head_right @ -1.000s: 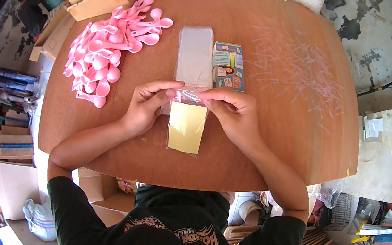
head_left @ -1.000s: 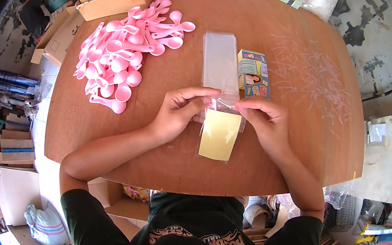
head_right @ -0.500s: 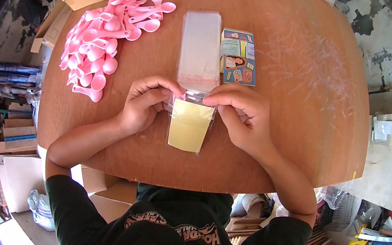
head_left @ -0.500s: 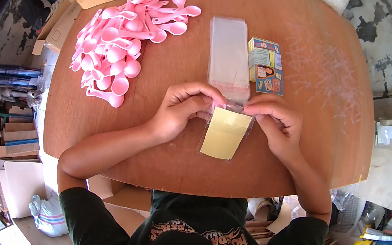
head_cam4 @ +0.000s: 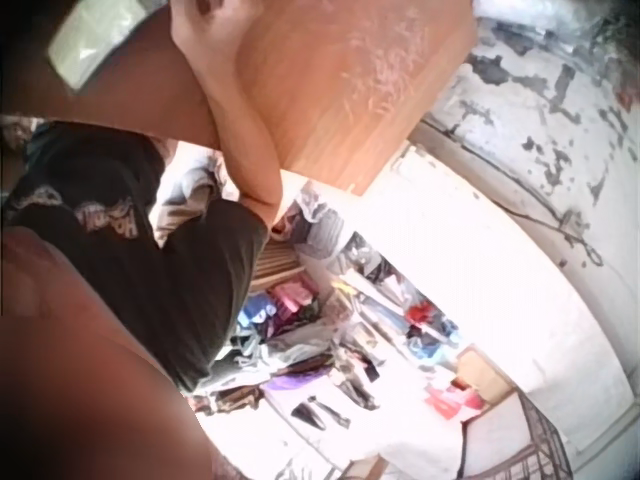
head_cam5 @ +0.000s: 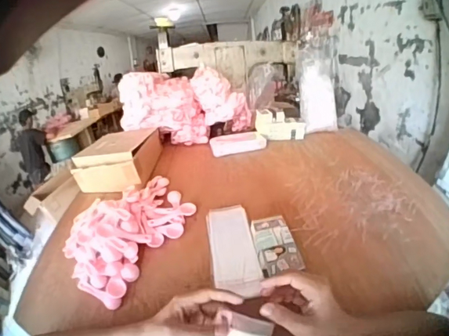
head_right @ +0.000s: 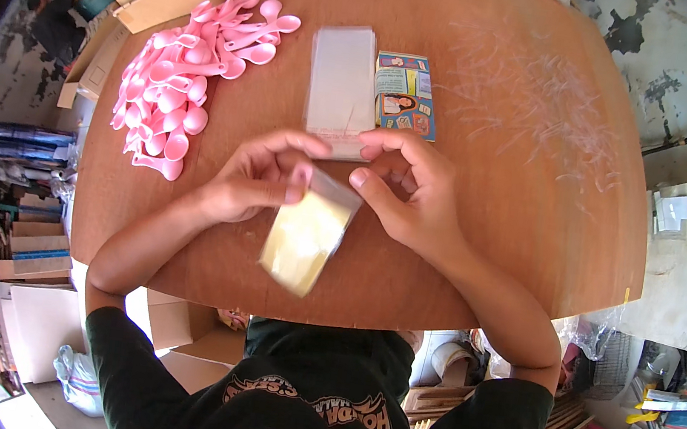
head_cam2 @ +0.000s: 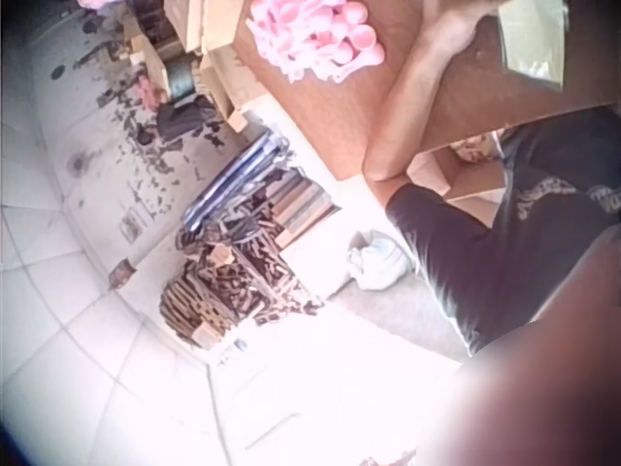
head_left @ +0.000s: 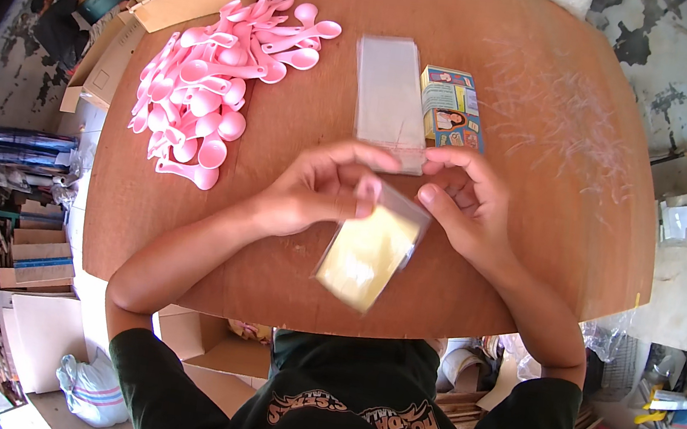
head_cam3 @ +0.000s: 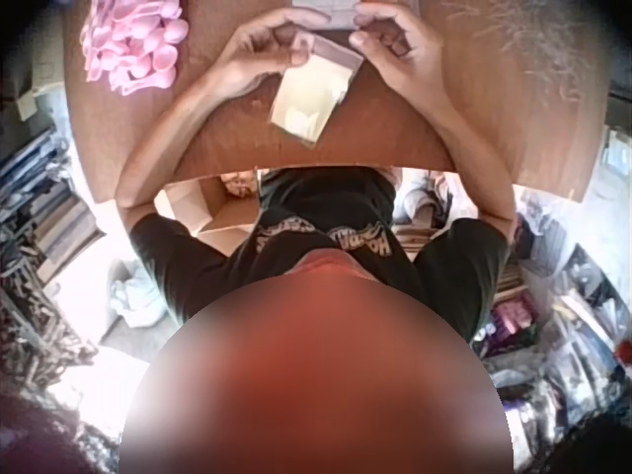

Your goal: Packing pink plastic spoons into small plastic bags and sealing them.

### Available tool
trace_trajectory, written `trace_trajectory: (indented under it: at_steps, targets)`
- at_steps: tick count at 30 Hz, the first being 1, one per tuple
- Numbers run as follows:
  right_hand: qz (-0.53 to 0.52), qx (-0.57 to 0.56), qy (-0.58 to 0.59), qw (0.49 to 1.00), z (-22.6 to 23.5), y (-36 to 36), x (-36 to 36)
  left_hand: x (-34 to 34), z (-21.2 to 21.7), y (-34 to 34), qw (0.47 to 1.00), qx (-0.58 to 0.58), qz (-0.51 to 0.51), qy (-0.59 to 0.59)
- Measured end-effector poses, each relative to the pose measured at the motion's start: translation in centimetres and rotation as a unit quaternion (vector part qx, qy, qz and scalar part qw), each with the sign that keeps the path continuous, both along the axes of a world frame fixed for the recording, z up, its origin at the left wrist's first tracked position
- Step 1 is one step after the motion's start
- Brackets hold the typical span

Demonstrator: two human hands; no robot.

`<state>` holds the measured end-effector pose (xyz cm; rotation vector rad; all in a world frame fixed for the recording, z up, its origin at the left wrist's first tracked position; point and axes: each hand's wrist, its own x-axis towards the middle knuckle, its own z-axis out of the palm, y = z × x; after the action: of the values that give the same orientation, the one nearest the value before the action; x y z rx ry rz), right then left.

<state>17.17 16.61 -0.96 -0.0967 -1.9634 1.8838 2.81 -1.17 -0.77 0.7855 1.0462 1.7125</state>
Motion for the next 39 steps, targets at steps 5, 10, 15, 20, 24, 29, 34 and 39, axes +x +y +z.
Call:
trace_trajectory:
  at_steps: [5, 10, 15, 20, 24, 29, 34, 39]
  targets:
    - [0.009, -0.019, -0.007, 1.000, -0.1, 0.0, -0.1, 0.8, 3.0, -1.4, 0.899, 0.004, -0.409, 0.158]
    - [0.006, 0.032, 0.003, 0.999, -0.6, 0.3, 0.4, 4.5, 2.8, -4.8, 0.723, -0.083, -0.625, 0.281]
    - [-0.031, 0.264, 0.058, 0.962, 0.2, -0.2, -0.5, 9.3, 0.3, -11.6, 0.466, -0.353, -0.674, 0.451]
    - [-0.073, 0.485, 0.084, 0.867, -0.8, -0.4, -1.3, 10.7, -2.0, -15.6, 0.577, -0.294, -0.578, 0.497]
    - [-0.063, 0.548, -0.007, 0.834, -0.5, -1.4, -1.6, 7.4, 4.5, -8.4, 0.737, -0.199, -0.511, 0.395]
    - [-0.063, 0.545, -0.065, 0.833, -0.6, -1.9, -2.0, 3.1, 5.0, -2.4, 0.887, -0.047, -0.141, 0.438]
    - [-0.080, 0.561, -0.055, 0.822, -1.1, -2.0, -2.2, 0.1, 0.4, 2.1, 0.939, 0.011, 0.185, 0.291]
    - [-0.078, 0.574, -0.057, 0.813, -0.7, -2.1, -2.3, -0.9, -1.9, 2.9, 0.917, 0.026, 0.270, 0.292]
